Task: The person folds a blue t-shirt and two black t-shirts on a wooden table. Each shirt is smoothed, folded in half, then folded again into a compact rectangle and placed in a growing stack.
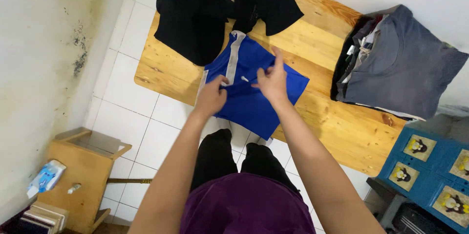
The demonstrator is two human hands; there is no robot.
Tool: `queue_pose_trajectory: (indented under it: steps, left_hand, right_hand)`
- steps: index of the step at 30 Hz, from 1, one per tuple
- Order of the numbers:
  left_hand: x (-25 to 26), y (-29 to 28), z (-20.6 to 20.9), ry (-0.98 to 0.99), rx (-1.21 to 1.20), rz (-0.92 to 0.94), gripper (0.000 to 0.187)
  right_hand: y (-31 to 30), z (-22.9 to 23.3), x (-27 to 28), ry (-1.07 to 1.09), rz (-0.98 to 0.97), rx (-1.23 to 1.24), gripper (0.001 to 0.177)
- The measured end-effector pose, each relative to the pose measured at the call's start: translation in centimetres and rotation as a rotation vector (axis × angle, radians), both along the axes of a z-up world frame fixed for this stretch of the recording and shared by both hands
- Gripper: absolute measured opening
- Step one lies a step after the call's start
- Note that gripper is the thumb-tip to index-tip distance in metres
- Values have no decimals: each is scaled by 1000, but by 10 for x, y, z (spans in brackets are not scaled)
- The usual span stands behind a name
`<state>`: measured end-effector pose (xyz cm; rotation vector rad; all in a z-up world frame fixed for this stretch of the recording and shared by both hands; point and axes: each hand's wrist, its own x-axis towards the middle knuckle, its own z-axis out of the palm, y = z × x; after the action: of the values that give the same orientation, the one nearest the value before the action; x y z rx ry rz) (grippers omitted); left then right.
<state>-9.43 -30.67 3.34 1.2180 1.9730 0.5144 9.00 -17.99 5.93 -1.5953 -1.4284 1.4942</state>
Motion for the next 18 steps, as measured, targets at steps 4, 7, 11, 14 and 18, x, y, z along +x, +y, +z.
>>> queue_pose_trajectory:
  steps: [4, 7, 11, 14, 18]
  left_hand:
    - [-33, 8, -53, 67, -208, -19, 32]
    - [-41, 1, -67, -15, -234, 40, 30]
    - [-34, -7, -43, 78, -196, 137, 51]
    - [-17, -23, -45, 329, -29, 147, 70]
    - [12, -31, -33, 514, 312, -185, 64]
  right_hand:
    - [6, -28, -19, -133, 151, 33, 69]
    - [1, -19, -28, -220, 274, 80, 72]
    - [-10, 13, -27, -88, 409, 166, 93]
    - [-23, -19, -9, -188, 475, 364, 86]
    - [-60, -69, 20, -557, 550, 612, 67]
